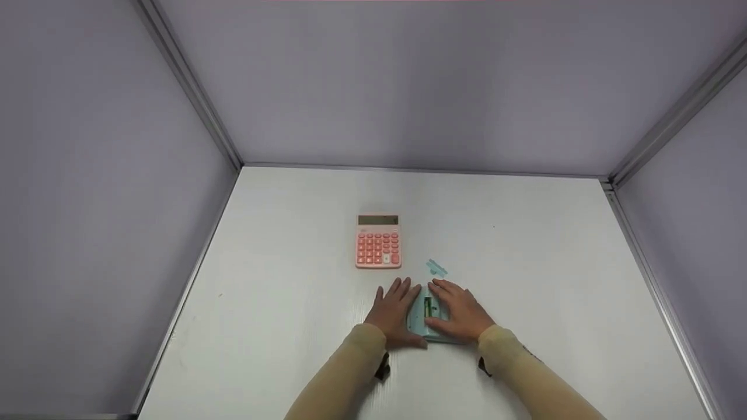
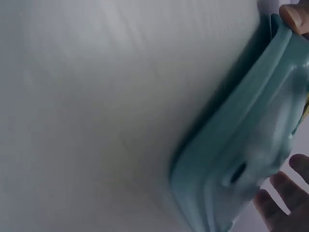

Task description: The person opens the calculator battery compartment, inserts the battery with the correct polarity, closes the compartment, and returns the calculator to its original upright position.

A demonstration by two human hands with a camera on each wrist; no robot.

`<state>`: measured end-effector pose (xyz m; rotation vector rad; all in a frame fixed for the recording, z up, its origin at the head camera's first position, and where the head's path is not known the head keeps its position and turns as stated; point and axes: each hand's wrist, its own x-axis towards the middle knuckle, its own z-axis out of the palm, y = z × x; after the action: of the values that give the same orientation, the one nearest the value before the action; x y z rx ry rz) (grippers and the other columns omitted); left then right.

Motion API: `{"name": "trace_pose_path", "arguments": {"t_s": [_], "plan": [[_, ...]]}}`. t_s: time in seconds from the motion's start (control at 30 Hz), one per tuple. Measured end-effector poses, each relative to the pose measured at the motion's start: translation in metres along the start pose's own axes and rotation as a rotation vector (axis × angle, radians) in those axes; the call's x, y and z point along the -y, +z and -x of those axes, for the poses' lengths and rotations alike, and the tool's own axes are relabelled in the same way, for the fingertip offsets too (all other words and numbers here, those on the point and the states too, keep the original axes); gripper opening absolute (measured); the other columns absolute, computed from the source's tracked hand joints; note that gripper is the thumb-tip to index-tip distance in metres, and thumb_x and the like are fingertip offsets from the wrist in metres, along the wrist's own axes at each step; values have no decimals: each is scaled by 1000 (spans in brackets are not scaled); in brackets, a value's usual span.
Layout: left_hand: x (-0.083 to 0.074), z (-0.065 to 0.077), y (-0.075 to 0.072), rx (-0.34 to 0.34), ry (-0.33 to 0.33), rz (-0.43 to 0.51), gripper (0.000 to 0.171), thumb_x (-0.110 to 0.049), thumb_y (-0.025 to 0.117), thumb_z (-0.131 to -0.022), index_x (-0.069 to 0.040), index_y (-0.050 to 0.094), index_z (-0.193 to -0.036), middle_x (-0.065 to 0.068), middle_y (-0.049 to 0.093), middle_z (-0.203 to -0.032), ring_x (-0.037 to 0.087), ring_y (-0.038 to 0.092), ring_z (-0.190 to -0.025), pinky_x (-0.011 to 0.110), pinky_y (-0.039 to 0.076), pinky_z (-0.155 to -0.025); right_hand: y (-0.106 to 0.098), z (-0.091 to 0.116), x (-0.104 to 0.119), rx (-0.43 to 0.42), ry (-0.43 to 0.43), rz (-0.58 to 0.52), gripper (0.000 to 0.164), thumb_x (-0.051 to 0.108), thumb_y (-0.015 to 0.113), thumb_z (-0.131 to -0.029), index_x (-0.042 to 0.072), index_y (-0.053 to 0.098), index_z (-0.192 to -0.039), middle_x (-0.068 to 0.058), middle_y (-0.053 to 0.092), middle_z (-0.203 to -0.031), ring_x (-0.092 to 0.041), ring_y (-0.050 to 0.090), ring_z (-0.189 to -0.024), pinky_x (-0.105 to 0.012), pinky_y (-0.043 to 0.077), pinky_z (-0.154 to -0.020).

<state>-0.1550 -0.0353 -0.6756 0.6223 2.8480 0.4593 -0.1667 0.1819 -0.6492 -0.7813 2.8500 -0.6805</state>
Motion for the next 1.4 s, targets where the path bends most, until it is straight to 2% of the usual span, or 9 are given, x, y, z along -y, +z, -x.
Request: {"name": "trace_pose_path", "arguments": {"t_s": [0.17, 0.43, 0.57, 0.73, 0.97, 1.07, 1.2, 1.4], "plan": [[-1, 1, -1, 18, -8, 7, 128, -83, 67, -54, -30, 9, -155, -1, 6, -162, 20, 0, -147, 51, 7, -116, -6, -2, 5, 83, 57, -1, 85, 58, 67, -82, 15, 38, -149, -3, 39, -151, -27, 35, -138, -62, 25, -108], [-1, -1, -1, 37, -18, 24, 129, -84, 66, -54, -32, 6, -155, -2, 4, -162, 18, -2, -147, 50, 5, -116, -8, -4, 6, 85, 72, -11, 84, 56, 68, -81, 15, 39, -148, -3, 42, -149, -27, 38, -136, -63, 26, -107], [0, 0, 3, 5, 0, 34, 128, -85, 65, -54, -31, 8, -155, 0, 6, -162, 20, 0, -147, 52, 6, -116, -10, -4, 8, 96, 71, -14, 83, 55, 68, -82, 14, 38, -148, -4, 41, -149, -28, 38, -136, -64, 26, -107], [1, 1, 5, -33, 10, 56, 127, -84, 66, -55, -29, 12, -156, 2, 10, -161, 23, 4, -147, 54, 8, -115, -11, -5, 9, 134, 84, -29, 83, 54, 67, -84, 17, 34, -150, -4, 35, -153, -28, 28, -141, -66, 19, -108], [-4, 2, 3, -5, -10, 53, 127, -84, 66, -55, -31, 11, -155, 2, 9, -161, 23, 2, -147, 52, 7, -116, -7, -2, 4, 178, 98, -64, 80, 53, 60, -89, 21, 26, -153, -7, 26, -157, -34, 16, -145, -71, 12, -106], [-4, 2, 3, -13, -9, 47, 126, -84, 66, -55, -31, 12, -155, 2, 9, -161, 23, 3, -147, 52, 7, -116, -4, 0, 3, 181, 85, -76, 79, 52, 56, -91, 21, 21, -155, -8, 20, -159, -35, 11, -145, -72, 7, -105], [-3, 0, 6, -34, -4, 50, 127, -85, 66, -54, -31, 13, -155, 2, 11, -161, 24, 4, -147, 53, 8, -116, -2, 1, 2, 162, 82, -107, 79, 50, 57, -92, 20, 20, -155, -8, 18, -159, -35, 8, -146, -73, 3, -104], [0, -1, 9, -30, -6, 63, 129, -87, 65, -51, -31, 12, -155, 3, 10, -161, 23, 2, -147, 53, 7, -116, -2, 0, 4, 167, 107, -151, 79, 49, 59, -91, 21, 21, -155, -8, 16, -160, -35, 5, -146, -74, 0, -104]]}}
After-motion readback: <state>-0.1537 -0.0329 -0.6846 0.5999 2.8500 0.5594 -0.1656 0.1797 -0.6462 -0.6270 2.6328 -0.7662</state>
